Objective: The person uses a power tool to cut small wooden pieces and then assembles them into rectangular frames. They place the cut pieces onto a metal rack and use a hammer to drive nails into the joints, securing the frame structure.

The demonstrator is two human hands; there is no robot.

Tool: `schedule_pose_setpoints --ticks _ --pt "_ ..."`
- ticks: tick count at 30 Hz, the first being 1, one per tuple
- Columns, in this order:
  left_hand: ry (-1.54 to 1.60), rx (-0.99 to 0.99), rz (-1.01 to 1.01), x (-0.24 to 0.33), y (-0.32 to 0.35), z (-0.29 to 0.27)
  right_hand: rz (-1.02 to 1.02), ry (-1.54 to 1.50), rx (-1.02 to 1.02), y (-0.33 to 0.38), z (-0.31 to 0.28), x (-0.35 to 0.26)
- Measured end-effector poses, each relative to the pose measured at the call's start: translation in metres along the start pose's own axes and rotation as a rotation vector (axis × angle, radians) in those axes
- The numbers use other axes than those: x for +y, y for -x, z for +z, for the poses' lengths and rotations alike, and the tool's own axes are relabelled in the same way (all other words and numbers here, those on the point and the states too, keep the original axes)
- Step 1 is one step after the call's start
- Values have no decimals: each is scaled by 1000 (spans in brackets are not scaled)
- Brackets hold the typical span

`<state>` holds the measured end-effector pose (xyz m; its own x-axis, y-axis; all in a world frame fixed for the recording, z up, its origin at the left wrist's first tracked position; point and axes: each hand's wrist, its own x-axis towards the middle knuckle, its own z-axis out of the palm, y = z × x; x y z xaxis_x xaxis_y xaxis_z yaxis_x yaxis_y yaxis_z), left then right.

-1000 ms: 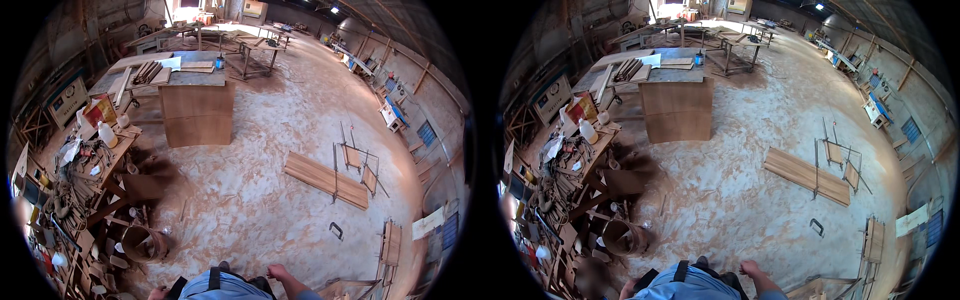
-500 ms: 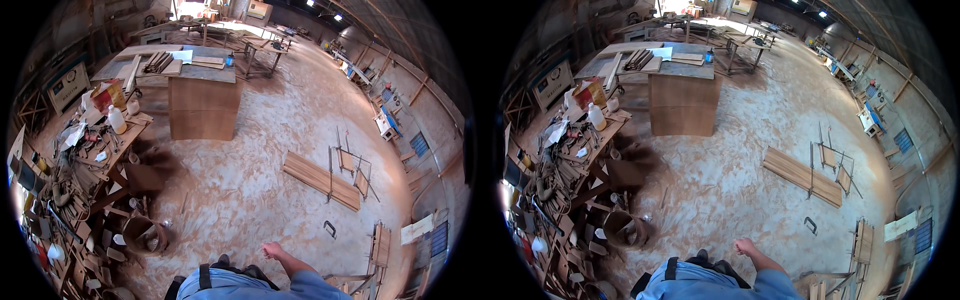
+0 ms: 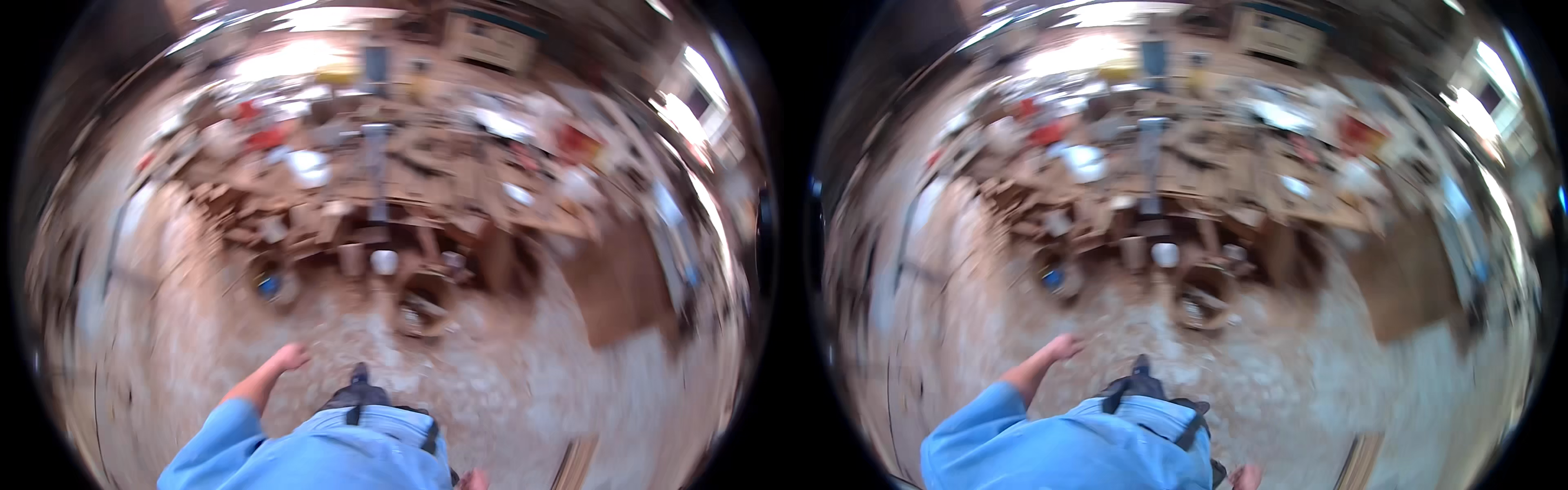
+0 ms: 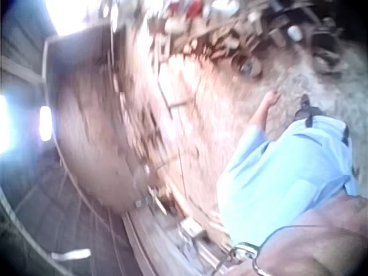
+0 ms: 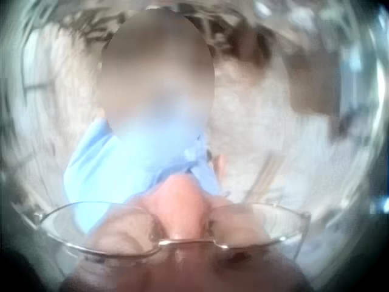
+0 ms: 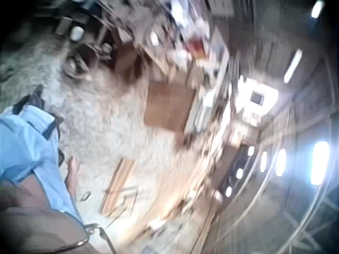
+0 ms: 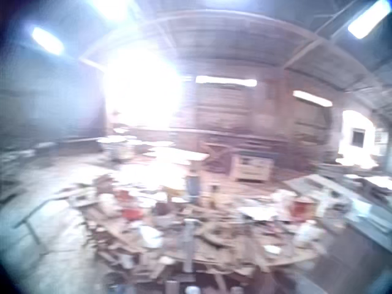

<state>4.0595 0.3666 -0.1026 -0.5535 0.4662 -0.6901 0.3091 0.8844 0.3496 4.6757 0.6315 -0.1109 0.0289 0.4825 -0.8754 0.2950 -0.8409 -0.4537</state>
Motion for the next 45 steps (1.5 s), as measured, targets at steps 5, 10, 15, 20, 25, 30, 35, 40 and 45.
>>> schedule_pose_setpoints --ticks 5,10,15,20,25,30,35,40,45 --pt "401 231 -155 6 60 -10 74 251 -107 -33 34 -51" --pt "674 148 -398 -4 127 58 -47 324 -181 -92 53 -129" --pt "813 51 -528 0 196 216 -211 211 -208 -134 84 -211" --pt "1621 -507 -542 49 232 198 -273 267 -361 -131 93 -211" --pt "1421 -656 -564 1 208 199 -180 499 -345 -105 99 -155" --pt "958 -359 -360 -21 180 148 -99 565 -240 -36 113 -103" --pt "450 -303 41 -97 99 220 -92 681 -203 20 139 -75" --pt "267 -547 245 -91 82 225 -120 784 -200 66 141 -63" --pt "178 -673 357 -101 82 233 -125 835 -219 60 136 -60"
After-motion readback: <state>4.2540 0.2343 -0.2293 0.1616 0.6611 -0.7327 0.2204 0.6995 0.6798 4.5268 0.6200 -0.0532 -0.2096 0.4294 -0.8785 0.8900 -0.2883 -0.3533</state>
